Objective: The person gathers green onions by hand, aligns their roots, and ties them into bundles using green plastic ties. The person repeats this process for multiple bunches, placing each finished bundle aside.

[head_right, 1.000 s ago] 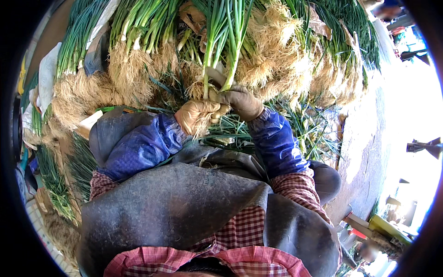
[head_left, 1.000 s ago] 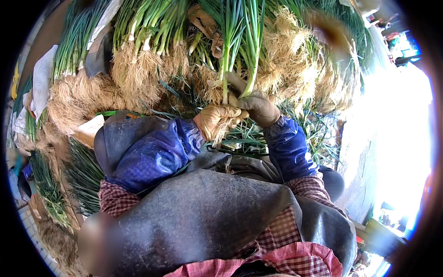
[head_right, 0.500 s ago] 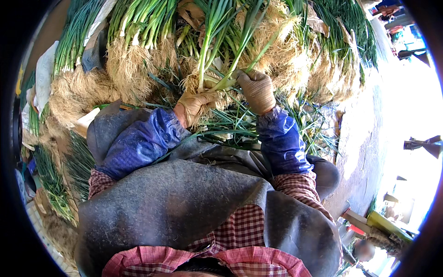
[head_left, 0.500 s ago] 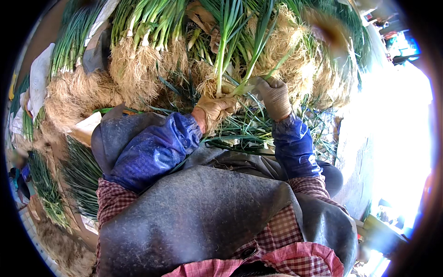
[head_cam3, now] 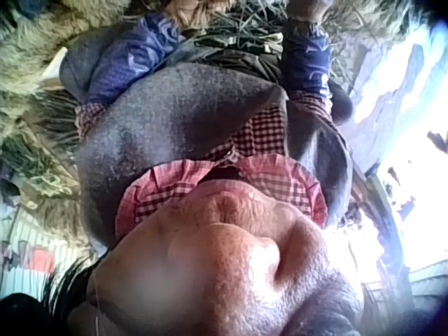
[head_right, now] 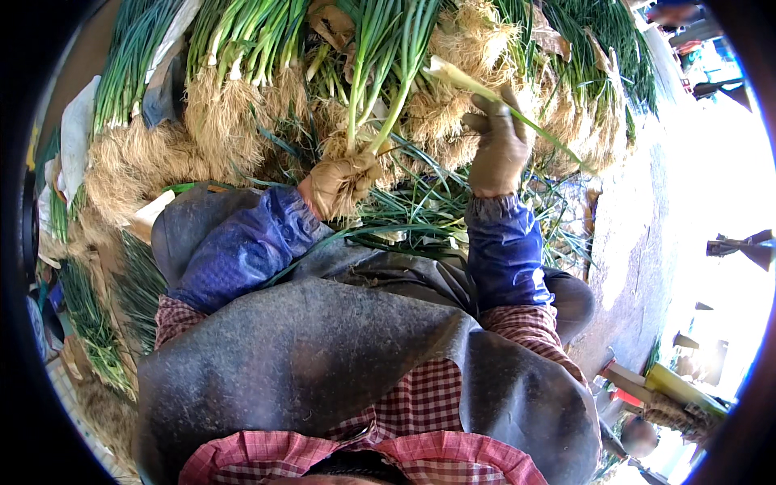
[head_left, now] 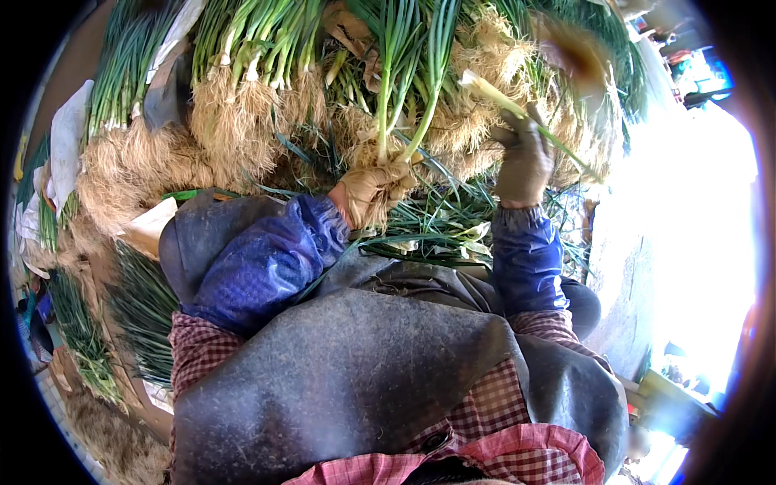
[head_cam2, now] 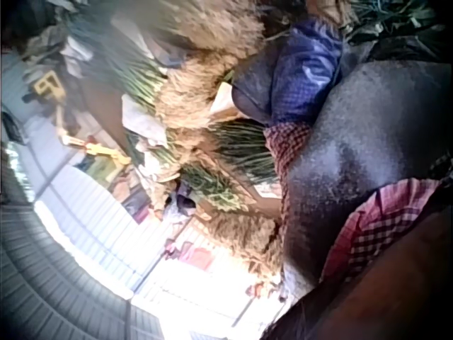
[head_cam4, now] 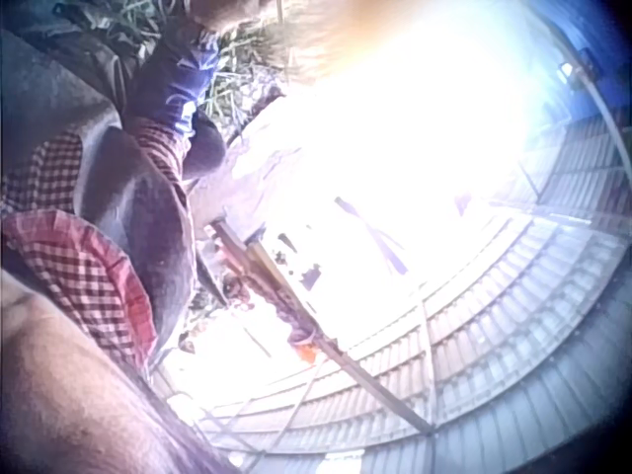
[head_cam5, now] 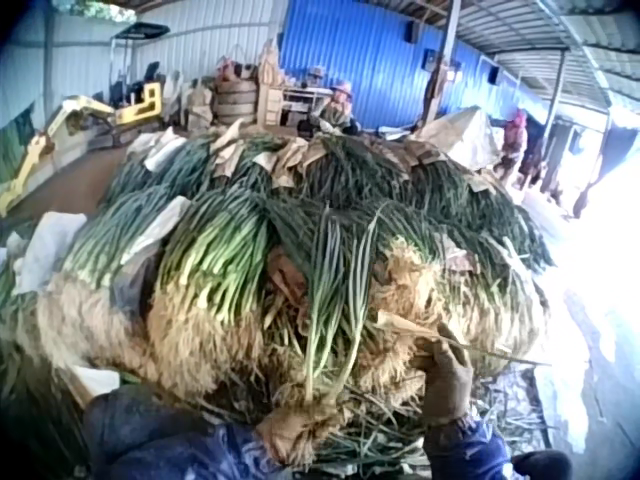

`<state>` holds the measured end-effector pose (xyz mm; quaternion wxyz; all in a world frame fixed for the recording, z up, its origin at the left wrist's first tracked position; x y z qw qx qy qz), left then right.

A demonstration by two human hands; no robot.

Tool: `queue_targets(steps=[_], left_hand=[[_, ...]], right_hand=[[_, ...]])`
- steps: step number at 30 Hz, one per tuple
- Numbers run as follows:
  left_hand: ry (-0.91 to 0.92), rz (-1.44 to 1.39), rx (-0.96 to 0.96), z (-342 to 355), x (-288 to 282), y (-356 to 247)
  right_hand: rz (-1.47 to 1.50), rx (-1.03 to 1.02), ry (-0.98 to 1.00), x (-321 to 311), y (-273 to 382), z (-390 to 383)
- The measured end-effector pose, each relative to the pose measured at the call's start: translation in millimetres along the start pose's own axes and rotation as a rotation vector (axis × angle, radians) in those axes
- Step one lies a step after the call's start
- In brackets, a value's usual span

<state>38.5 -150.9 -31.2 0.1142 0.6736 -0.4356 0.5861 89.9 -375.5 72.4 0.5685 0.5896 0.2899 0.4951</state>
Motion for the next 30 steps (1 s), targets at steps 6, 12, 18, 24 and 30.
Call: queue_targets(steps=[6,12,18,24,30], left_hand=[[0.098,0.041,-0.069,-5,6,16],[0.206,0.035,-0.117,-12,23,25],[0.609,0.077,-0.111,-41,66,15],[-0.101,0.028,0.269,-20,1,-37],[-0.064,-0.188,0.073,-11,5,10]], right_hand=[[-0.134,0.652,0.538,62,-134,-33],[0.201,0.894,0.747,110,-154,-62],[-0.078,0.671,-0.007,41,-133,8],[0.353,0.696,0.542,62,-91,-22],[0.554,0.92,0.916,114,-90,-101]])
Point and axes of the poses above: each hand's wrist, its own z-axis towards the middle knuckle, its own x-axis out of the palm, y = z × x, the point moved 8 cm from there along z, towards the middle knuckle, and after that the axes turned 1 degree about x, right-handed, at the moved point
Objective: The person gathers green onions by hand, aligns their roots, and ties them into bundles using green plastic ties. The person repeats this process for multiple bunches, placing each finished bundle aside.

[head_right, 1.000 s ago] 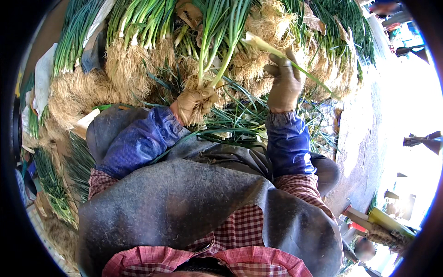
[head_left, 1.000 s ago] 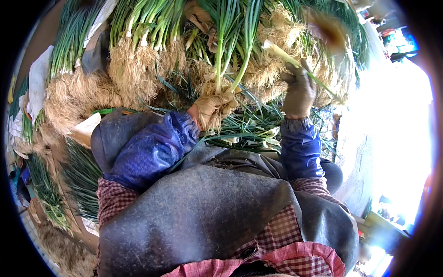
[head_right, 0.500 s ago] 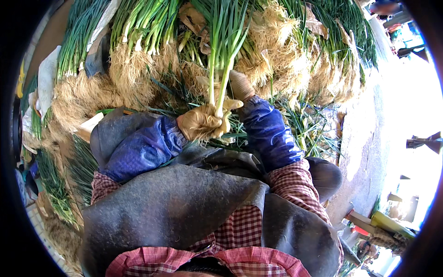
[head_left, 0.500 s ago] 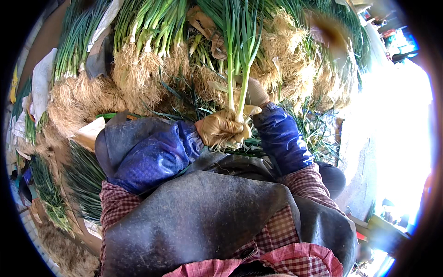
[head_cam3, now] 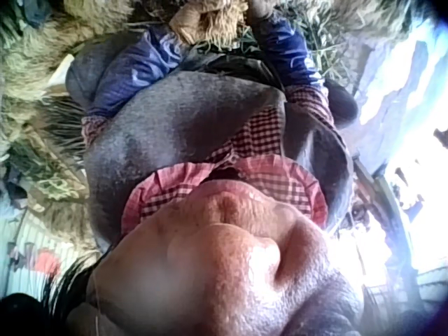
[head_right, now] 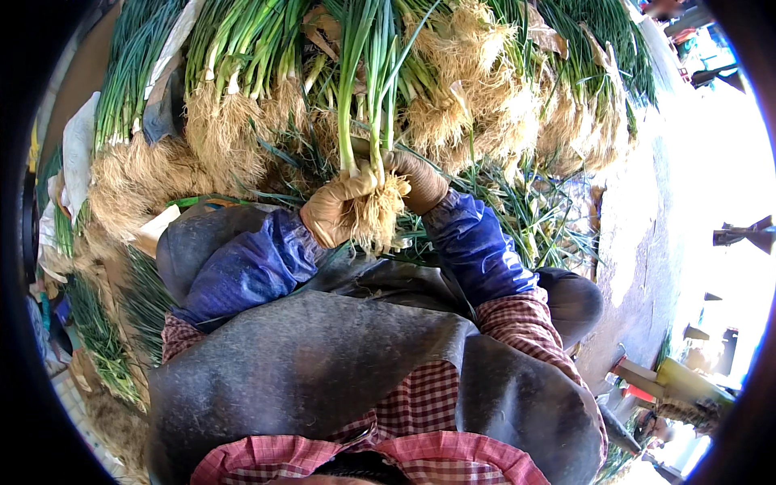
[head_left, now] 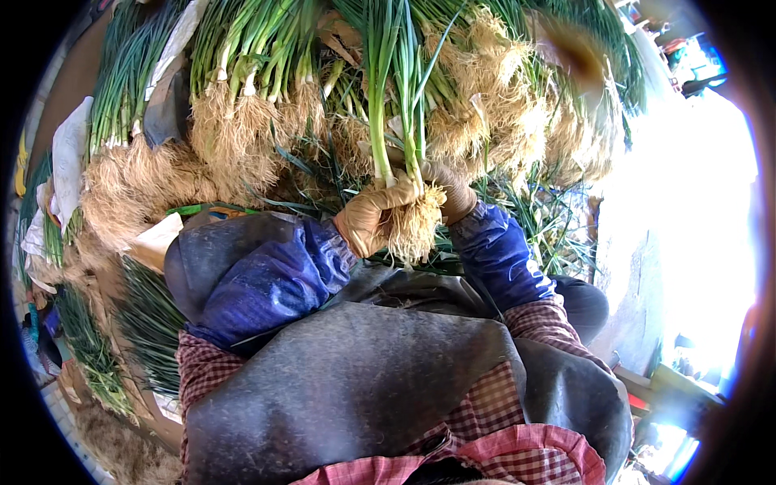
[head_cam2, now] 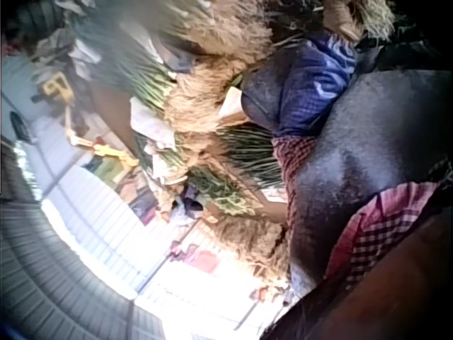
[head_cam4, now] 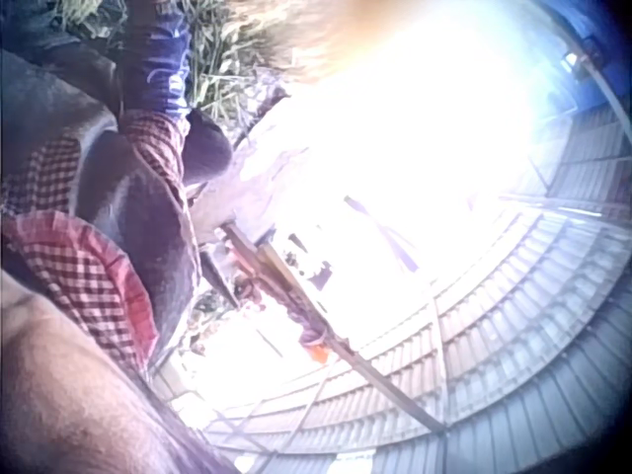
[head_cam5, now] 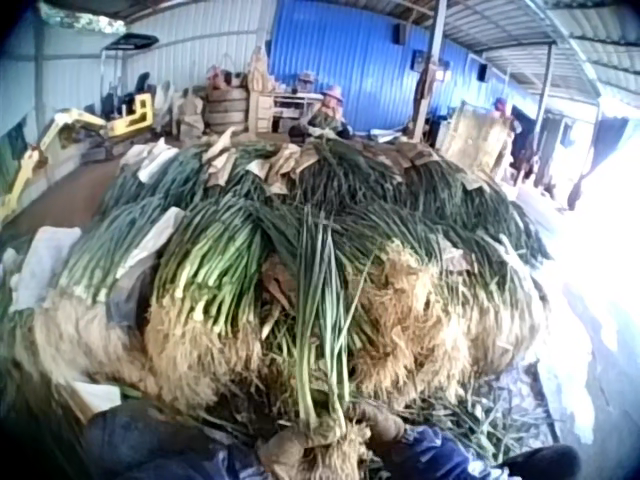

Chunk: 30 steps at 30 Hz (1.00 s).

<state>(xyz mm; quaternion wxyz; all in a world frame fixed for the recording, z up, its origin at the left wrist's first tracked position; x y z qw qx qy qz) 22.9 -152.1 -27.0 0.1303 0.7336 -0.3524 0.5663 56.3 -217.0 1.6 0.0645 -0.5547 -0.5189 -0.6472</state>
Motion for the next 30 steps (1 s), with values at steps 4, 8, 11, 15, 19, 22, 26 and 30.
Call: queue_targets(steps=[4,8,11,15,19,22,26,30], left_hand=[[0.051,0.018,0.14,-2,4,-10],[0.05,0.061,0.065,-3,3,-6],[0.118,0.074,0.05,-4,6,-2],[0.217,0.144,0.022,-5,9,2],[0.175,0.179,0.004,-2,2,6],[0.11,0.205,0.011,-1,-4,8],[0.098,0.211,0.047,-3,-2,4],[-0.013,0.199,0.101,-3,-2,-7]], right_hand=[[-0.664,-0.086,-0.425,-38,31,10],[-0.605,-0.077,-0.647,-73,50,9],[-0.541,-0.022,-0.642,-84,42,10],[-0.435,-0.039,-0.437,-72,31,17],[-0.48,-0.061,-0.496,-67,38,10],[-0.633,-0.078,-0.717,-67,54,-7],[-0.811,-0.118,-0.813,-47,68,-23],[-0.861,-0.216,-0.776,-19,70,-43]])
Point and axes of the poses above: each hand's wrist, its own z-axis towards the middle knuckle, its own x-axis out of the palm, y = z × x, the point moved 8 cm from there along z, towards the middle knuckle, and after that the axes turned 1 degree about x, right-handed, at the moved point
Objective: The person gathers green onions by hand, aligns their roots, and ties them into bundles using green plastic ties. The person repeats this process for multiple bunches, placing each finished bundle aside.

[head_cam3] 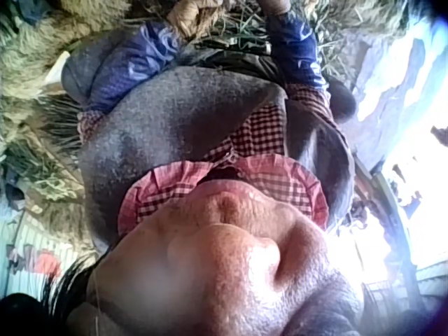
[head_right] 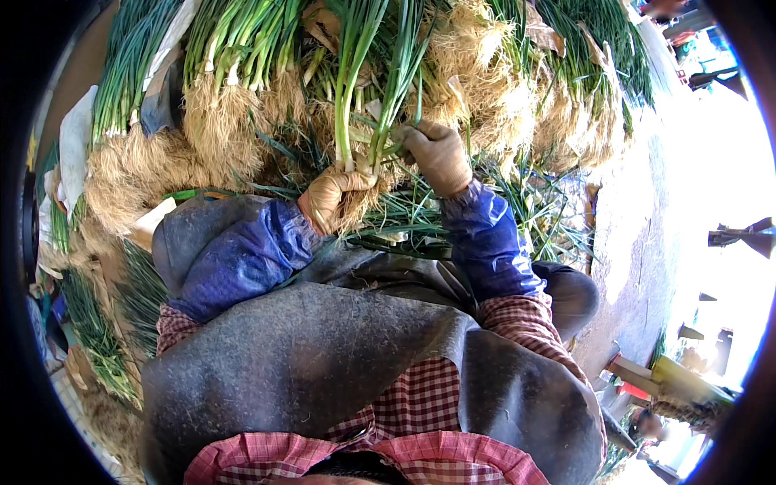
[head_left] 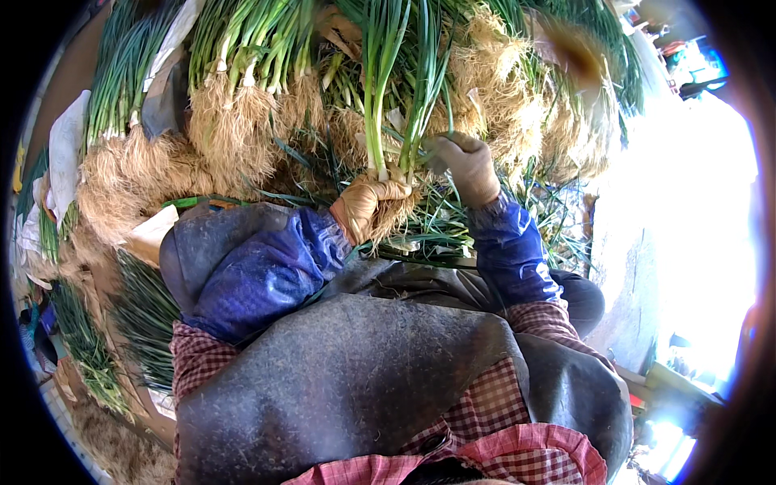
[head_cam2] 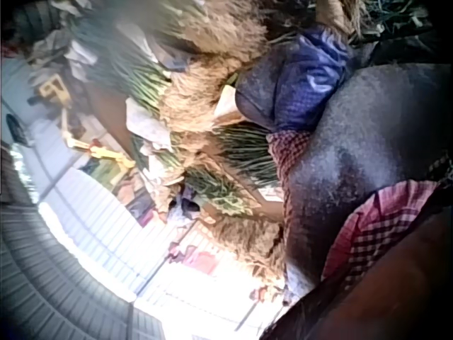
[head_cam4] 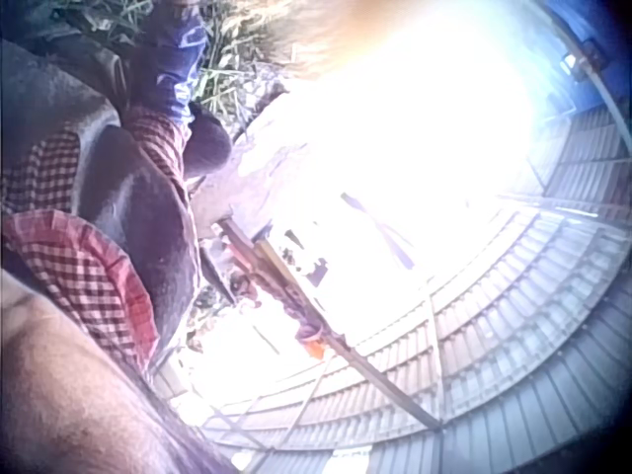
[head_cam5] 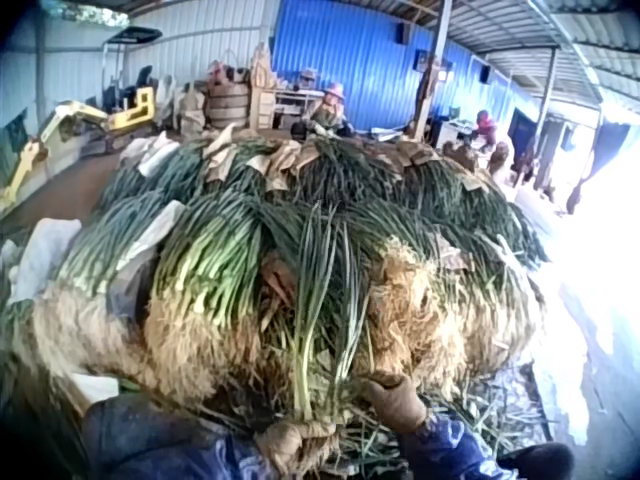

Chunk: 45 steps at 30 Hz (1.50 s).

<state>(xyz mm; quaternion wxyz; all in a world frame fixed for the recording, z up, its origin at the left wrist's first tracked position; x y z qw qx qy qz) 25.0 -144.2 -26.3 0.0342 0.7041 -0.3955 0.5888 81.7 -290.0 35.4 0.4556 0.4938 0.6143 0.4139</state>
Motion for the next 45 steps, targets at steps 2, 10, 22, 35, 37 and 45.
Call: queue_targets(steps=[2,10,22,35,37,45], left_hand=[[-0.036,-0.003,0.032,-1,2,-5],[-0.044,0.014,0.08,-1,16,-18],[-0.101,0.132,0.109,1,12,-24],[-0.342,0.162,0.077,20,-33,-21],[-0.237,0.225,0.102,23,-27,-20],[-0.253,0.515,0.256,15,-23,-8]], right_hand=[[0.023,-0.11,0.027,-3,12,-16],[0.214,-0.361,-0.091,-5,31,-51],[-0.003,-0.603,-0.137,5,57,-77],[0.075,-1.038,-0.047,15,101,-110],[-0.064,-0.658,-0.304,-7,85,-80],[0.02,0.221,0.105,17,-23,19]])
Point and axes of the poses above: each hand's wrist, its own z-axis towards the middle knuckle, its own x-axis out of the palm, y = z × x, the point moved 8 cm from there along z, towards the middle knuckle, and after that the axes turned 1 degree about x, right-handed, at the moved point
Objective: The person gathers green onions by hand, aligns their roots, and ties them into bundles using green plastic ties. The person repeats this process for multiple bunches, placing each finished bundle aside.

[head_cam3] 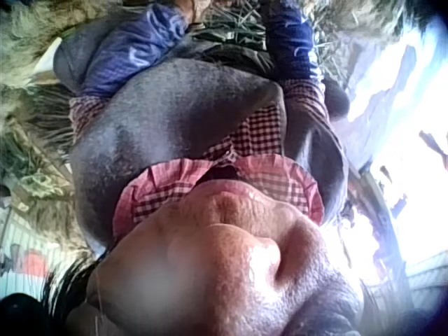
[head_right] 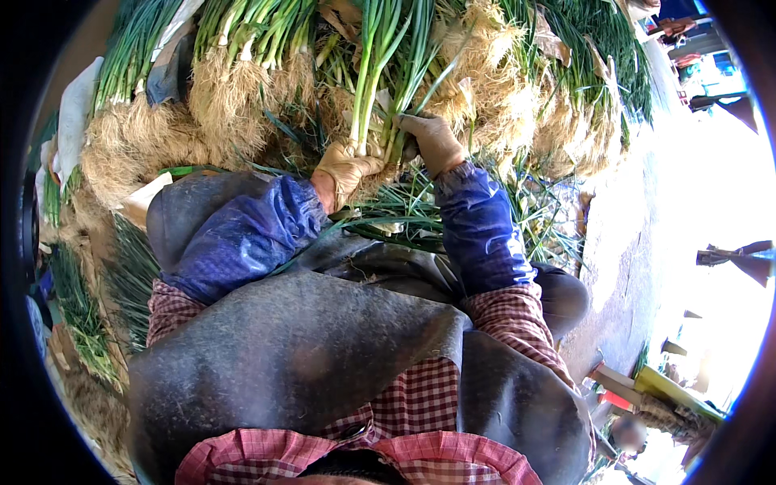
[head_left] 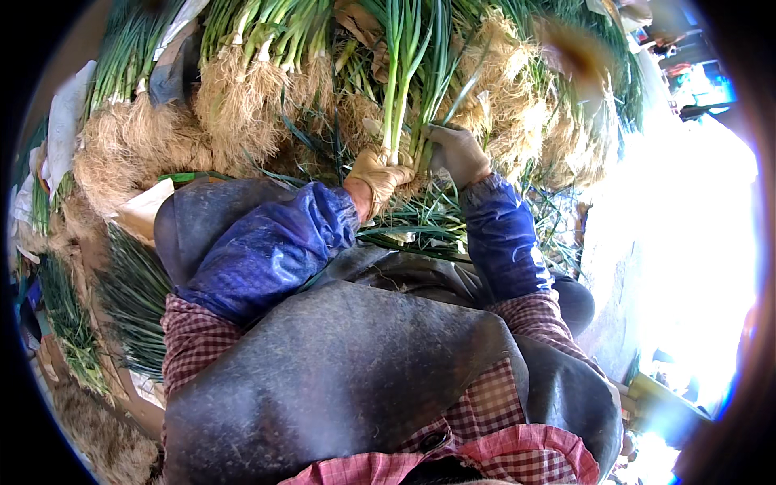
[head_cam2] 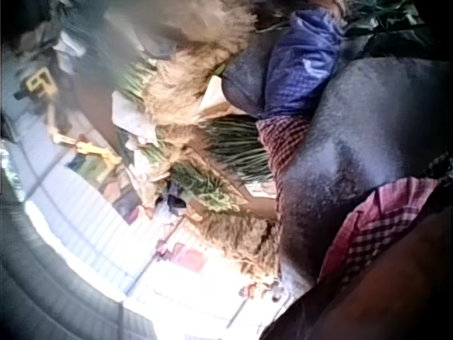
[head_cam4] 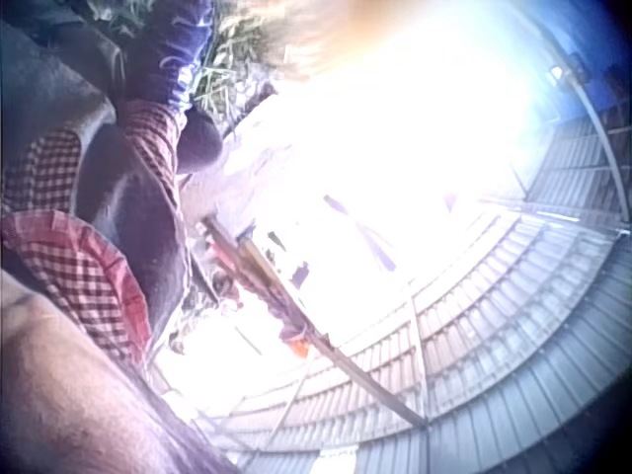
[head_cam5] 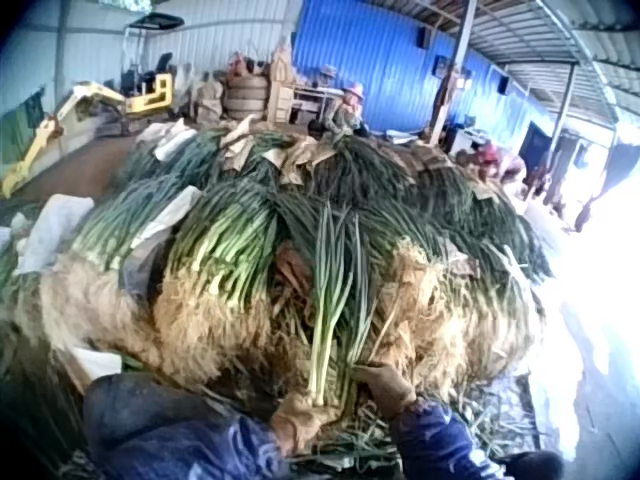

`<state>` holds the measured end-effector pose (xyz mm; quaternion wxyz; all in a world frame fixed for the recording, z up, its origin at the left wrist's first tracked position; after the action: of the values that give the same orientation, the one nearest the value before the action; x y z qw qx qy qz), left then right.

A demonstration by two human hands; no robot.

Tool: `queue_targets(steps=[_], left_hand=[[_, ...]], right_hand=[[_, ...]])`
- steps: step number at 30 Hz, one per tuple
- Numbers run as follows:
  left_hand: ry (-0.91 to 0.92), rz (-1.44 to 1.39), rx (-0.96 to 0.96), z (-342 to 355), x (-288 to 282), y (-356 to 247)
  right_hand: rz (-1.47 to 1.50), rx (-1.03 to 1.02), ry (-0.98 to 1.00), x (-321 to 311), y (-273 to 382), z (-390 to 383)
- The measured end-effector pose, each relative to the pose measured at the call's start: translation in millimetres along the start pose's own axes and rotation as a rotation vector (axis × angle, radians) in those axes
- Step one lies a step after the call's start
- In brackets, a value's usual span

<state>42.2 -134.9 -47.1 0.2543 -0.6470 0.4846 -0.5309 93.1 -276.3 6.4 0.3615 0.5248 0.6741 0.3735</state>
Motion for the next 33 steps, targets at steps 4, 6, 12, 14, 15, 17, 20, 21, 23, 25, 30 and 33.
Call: queue_targets(steps=[4,6,12,14,15,17,20,21,23,25,30,33], left_hand=[[0.053,-0.13,-0.132,-5,4,-2],[0.028,-0.182,-0.071,-7,4,-12],[0.06,-0.377,-0.255,-7,7,6],[0.271,-0.407,-0.363,-12,18,13],[0.229,-0.56,-0.529,-17,19,24],[0.442,-0.593,-0.574,-25,32,16],[0.569,-0.575,-0.552,-28,46,-1],[0.536,-0.489,-0.47,-24,45,-7],[0.24,-0.243,-0.303,-13,25,-11],[0.239,-0.434,-0.219,-12,30,-12],[0.183,-0.404,-0.334,-8,20,4],[0.242,-0.27,-0.376,-8,24,12]], right_hand=[[0.217,-0.202,0.008,-4,8,-12],[0.206,-0.244,0.069,-2,14,-29],[-0.049,-0.295,0.139,-1,26,-64],[-0.081,-0.181,0.042,-12,15,-64],[-0.164,-0.216,-0.013,-16,15,-64],[-0.131,-0.202,-0.143,-25,7,-68],[0.158,-0.25,-0.269,-37,-4,-81],[0.247,-0.288,-0.3,-40,-6,-86],[0.468,-0.273,-0.277,-45,-12,-90],[0.563,-0.375,-0.365,-70,-10,-100],[0.798,-0.398,-0.589,-156,-22,-117],[0.428,0.0,-0.227,-114,-47,-104]])
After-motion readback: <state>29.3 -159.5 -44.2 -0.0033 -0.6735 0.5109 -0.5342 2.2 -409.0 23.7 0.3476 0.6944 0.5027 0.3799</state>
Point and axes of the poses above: each hand's wrist, its own z-axis towards the middle knuckle, its own x-axis out of the palm, y = z × x, the point moved 8 cm from there along z, towards the middle knuckle, and after that the axes turned 1 degree about x, right-handed, at the moved point
